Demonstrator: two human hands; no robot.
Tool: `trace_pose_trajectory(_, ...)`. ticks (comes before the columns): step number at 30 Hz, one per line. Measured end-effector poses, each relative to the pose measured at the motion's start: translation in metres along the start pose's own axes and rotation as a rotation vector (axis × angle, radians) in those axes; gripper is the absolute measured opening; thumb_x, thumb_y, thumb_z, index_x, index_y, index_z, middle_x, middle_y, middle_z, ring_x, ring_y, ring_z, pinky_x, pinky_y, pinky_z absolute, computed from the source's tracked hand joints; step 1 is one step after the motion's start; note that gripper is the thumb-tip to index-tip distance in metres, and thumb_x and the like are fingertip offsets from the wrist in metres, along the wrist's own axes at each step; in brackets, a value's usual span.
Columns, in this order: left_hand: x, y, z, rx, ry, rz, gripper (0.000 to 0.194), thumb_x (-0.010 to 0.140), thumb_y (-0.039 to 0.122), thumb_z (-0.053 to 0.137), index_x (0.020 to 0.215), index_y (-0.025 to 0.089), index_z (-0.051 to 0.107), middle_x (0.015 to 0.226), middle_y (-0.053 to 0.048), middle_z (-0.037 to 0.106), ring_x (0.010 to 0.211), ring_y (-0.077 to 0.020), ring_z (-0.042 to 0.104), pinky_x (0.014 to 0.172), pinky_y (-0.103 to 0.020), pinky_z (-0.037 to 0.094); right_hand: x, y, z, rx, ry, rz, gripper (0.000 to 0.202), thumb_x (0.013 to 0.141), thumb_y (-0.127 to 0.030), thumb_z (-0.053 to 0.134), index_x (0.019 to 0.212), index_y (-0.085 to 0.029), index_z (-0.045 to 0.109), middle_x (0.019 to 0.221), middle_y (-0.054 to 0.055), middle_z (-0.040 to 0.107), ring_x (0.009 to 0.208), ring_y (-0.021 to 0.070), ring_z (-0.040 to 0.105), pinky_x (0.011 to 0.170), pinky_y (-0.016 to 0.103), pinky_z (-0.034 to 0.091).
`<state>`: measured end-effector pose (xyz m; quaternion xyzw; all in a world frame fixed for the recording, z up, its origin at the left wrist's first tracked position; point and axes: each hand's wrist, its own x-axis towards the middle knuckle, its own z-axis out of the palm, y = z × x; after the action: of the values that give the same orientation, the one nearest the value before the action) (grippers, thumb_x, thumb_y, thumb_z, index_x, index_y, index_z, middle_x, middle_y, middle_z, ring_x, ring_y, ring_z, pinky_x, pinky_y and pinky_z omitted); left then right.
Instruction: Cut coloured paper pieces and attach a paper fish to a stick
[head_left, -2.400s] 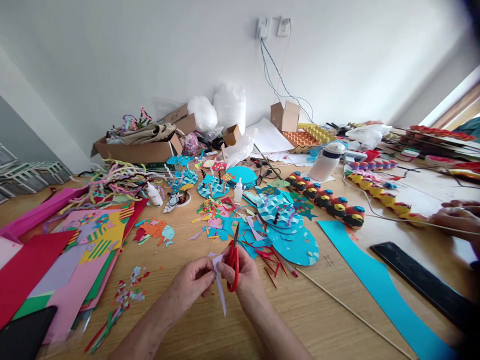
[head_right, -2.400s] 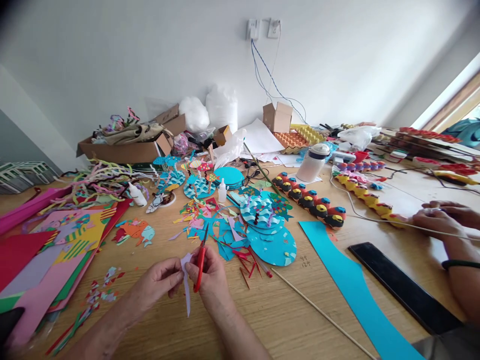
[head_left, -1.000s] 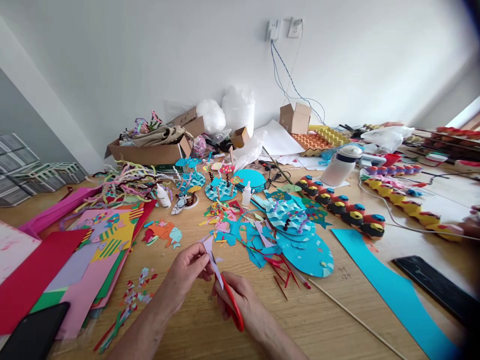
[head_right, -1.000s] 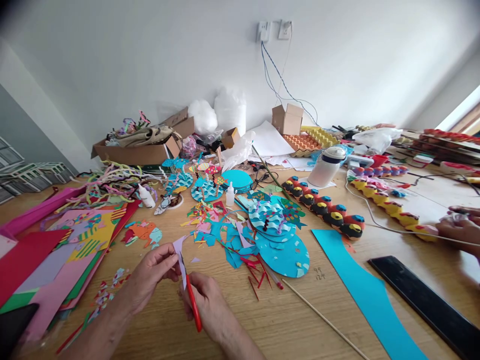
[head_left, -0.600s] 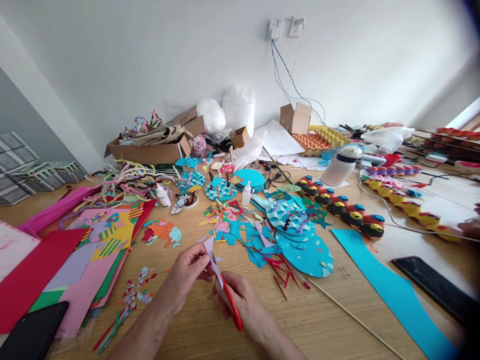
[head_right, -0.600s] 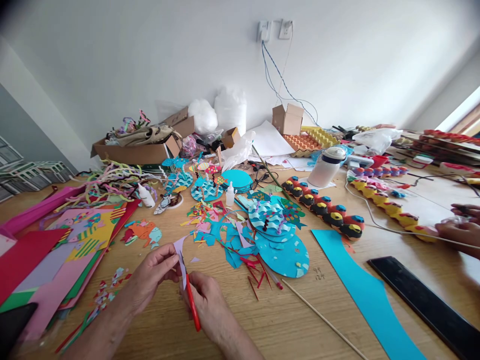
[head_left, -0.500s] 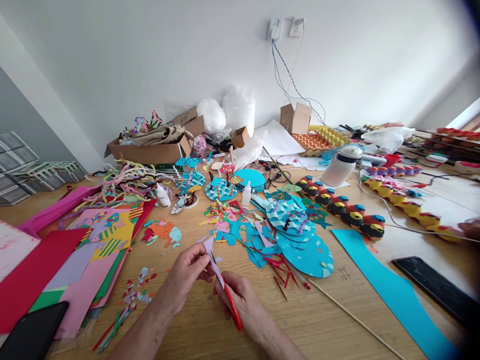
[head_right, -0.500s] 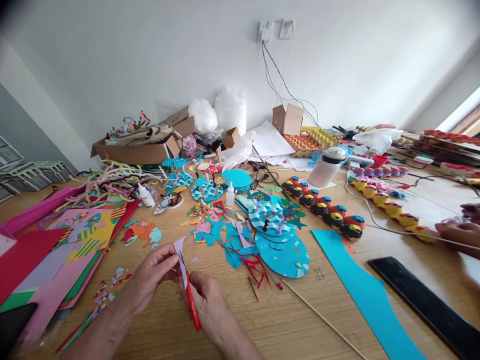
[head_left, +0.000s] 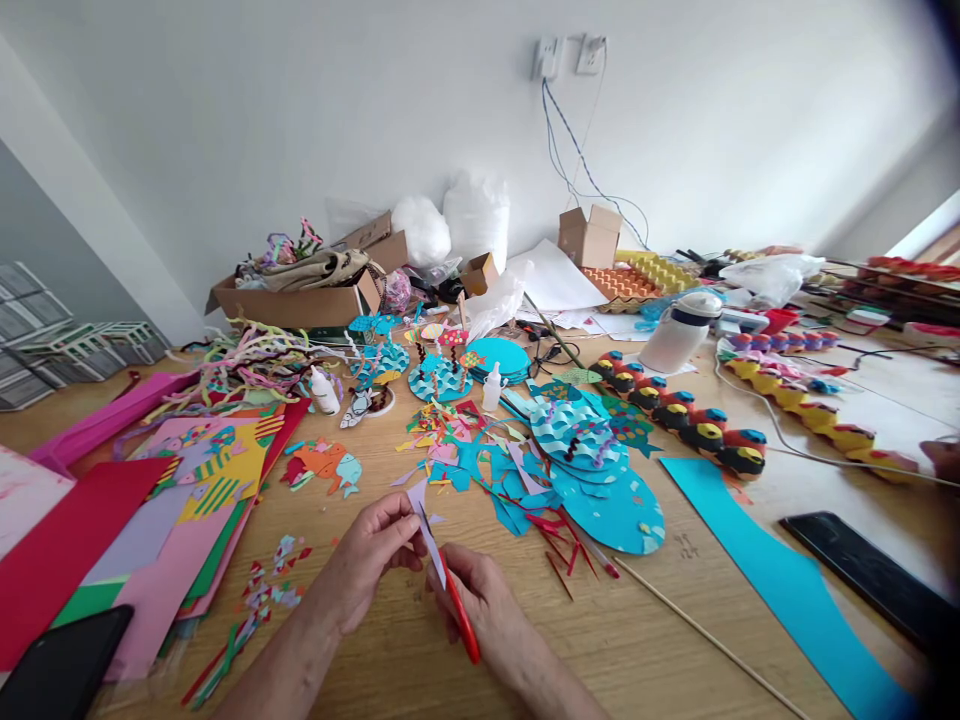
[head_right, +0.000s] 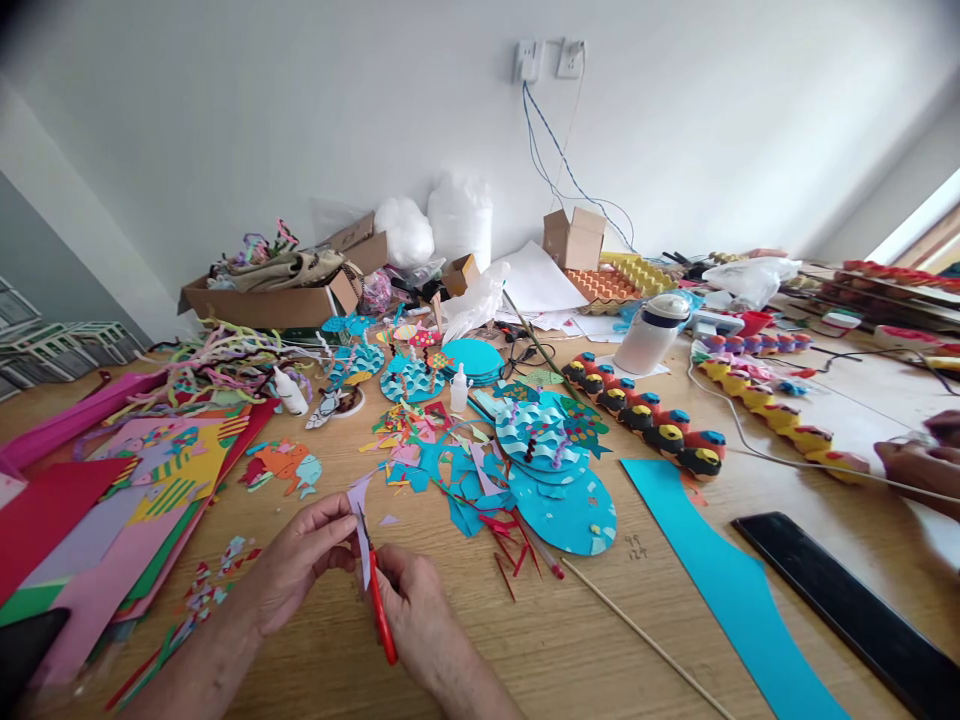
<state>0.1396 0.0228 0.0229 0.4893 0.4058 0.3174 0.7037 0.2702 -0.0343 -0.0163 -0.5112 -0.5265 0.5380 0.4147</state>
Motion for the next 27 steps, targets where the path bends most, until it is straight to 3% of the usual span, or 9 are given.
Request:
trace_pose_trajectory(6, -0.0015, -0.0029, 0.0028, -0.030, -0.044, -0.026, 0.013, 0.073, 0.027, 0.054, 0.067, 0.015, 0.053, 0.061, 0.001, 0.055, 0.057, -0.0108, 0.051, 0.054, -0.023, 0.041, -0.0008, -0.0019, 0.0000, 0.039, -0.013, 0.051, 0.034, 0.080, -0.045, 0.039, 0.061, -0.017, 0.044, 0.049, -0.006, 0.034, 0.042, 0.0069, 0.034, 0.038, 0.018, 0.026)
trace_pose_trajectory(15, -0.0026, -0.0045, 0.0003, -0.042, -0.051, -0.038, 0.013, 0.074, 0.026, 0.054, 0.068, 0.014, 0.054, 0.061, 0.001, 0.055, 0.057, -0.0103, 0.051, 0.054, -0.022, 0.040, 0.0020, -0.0005, 0.0013, -0.053, 0.043, -0.008, 0.039, 0.079, -0.049, 0.039, 0.055, -0.018, 0.039, 0.049, -0.005, 0.033, 0.047, 0.0074, 0.031, 0.042, 0.019, 0.022)
trace_pose_trajectory(20, -0.0023, -0.0076, 0.0015, -0.042, -0.105, -0.045, 0.013, 0.075, 0.025, 0.051, 0.068, 0.015, 0.053, 0.061, 0.000, 0.056, 0.056, -0.0113, 0.052, 0.054, -0.024, 0.040, 0.0019, 0.0002, 0.0002, -0.066, 0.013, 0.005, 0.034, 0.082, -0.042, 0.038, 0.061, -0.016, 0.046, 0.052, -0.005, 0.038, 0.050, 0.0074, 0.035, 0.044, 0.019, 0.025)
trace_pose_trajectory(27, -0.0011, -0.0077, 0.0020, -0.026, -0.089, -0.060, 0.013, 0.075, 0.025, 0.052, 0.069, 0.014, 0.053, 0.061, 0.000, 0.056, 0.056, -0.0108, 0.051, 0.053, -0.023, 0.039, 0.0034, 0.0058, 0.0006, -0.079, 0.024, -0.010, 0.035, 0.083, -0.042, 0.038, 0.062, -0.016, 0.047, 0.052, -0.005, 0.037, 0.050, 0.0075, 0.035, 0.045, 0.019, 0.025)
